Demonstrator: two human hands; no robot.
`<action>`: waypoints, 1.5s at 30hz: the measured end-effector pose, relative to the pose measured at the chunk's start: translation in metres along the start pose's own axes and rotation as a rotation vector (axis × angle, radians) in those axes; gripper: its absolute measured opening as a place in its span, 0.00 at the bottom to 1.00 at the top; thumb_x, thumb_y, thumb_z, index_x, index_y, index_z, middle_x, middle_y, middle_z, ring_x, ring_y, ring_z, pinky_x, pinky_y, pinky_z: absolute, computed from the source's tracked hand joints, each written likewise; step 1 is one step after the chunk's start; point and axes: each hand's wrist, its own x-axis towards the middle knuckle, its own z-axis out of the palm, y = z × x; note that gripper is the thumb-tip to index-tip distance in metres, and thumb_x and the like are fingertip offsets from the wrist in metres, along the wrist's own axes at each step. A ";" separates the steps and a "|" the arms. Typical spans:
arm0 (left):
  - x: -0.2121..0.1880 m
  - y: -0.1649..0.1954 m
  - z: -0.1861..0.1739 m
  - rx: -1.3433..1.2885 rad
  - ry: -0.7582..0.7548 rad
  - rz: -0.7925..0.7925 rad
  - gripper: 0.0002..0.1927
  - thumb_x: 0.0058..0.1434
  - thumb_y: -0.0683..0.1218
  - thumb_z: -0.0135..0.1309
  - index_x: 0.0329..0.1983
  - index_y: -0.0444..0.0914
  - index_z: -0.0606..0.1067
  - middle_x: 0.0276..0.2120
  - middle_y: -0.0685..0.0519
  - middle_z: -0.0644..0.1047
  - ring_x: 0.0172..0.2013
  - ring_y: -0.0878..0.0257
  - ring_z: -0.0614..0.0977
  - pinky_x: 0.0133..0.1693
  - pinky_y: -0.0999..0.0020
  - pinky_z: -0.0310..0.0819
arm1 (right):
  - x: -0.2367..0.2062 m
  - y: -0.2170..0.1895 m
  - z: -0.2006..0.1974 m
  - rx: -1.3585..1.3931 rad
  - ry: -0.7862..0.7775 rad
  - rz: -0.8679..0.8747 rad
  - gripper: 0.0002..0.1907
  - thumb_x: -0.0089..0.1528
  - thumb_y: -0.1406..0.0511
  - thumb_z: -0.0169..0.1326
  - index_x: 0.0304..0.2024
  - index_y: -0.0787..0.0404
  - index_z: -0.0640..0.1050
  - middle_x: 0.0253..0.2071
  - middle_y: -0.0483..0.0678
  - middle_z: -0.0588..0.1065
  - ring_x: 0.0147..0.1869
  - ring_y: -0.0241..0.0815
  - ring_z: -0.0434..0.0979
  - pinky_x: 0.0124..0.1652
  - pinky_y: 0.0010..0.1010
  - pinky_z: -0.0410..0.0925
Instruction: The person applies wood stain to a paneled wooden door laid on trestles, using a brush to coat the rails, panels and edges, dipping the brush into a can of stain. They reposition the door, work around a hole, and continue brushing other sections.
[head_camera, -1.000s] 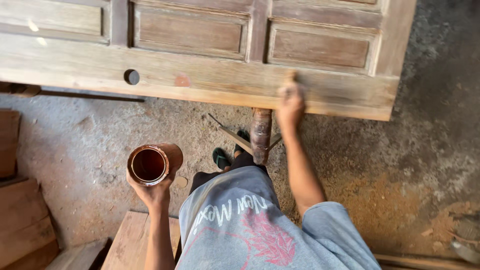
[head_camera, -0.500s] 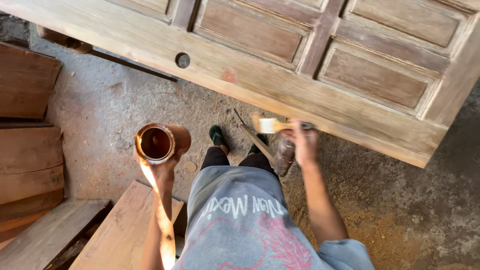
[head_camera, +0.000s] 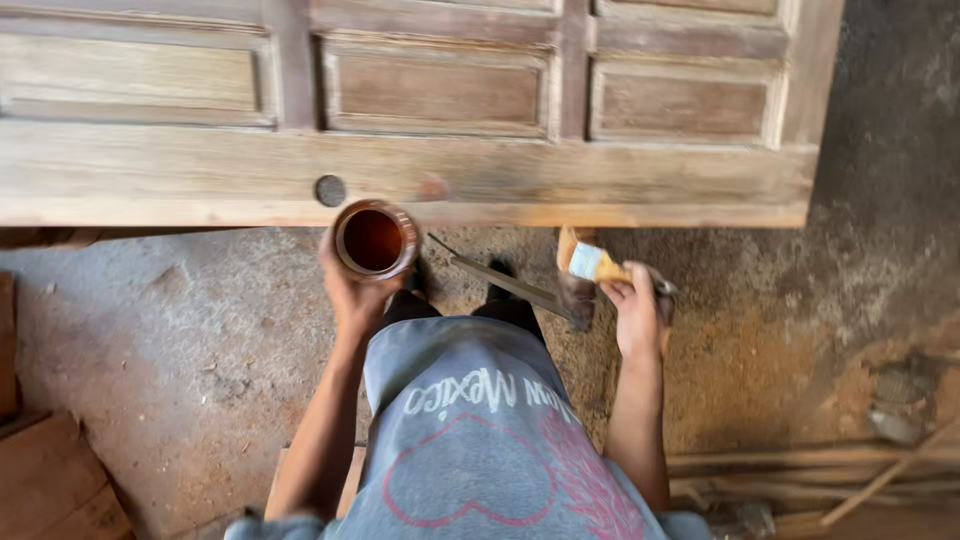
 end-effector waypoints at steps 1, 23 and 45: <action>0.010 0.002 -0.007 0.085 -0.025 0.013 0.55 0.44 0.45 0.77 0.72 0.34 0.59 0.65 0.41 0.70 0.65 0.49 0.74 0.67 0.56 0.68 | -0.011 0.002 0.004 0.023 0.025 0.028 0.11 0.68 0.61 0.55 0.48 0.63 0.78 0.43 0.49 0.78 0.45 0.43 0.81 0.48 0.38 0.75; -0.082 0.045 -0.136 0.234 0.442 -0.030 0.51 0.44 0.53 0.77 0.66 0.36 0.62 0.57 0.45 0.75 0.58 0.55 0.78 0.60 0.61 0.73 | -0.002 0.014 0.113 -0.209 -0.354 -0.123 0.18 0.72 0.54 0.53 0.40 0.63 0.77 0.45 0.48 0.77 0.51 0.40 0.75 0.52 0.35 0.67; -0.090 -0.004 -0.181 0.010 0.272 -0.012 0.53 0.40 0.44 0.77 0.71 0.34 0.64 0.61 0.47 0.73 0.61 0.55 0.76 0.67 0.58 0.70 | -0.060 0.073 0.068 -0.047 -0.259 0.119 0.24 0.71 0.47 0.46 0.45 0.61 0.77 0.39 0.51 0.78 0.41 0.43 0.80 0.42 0.38 0.75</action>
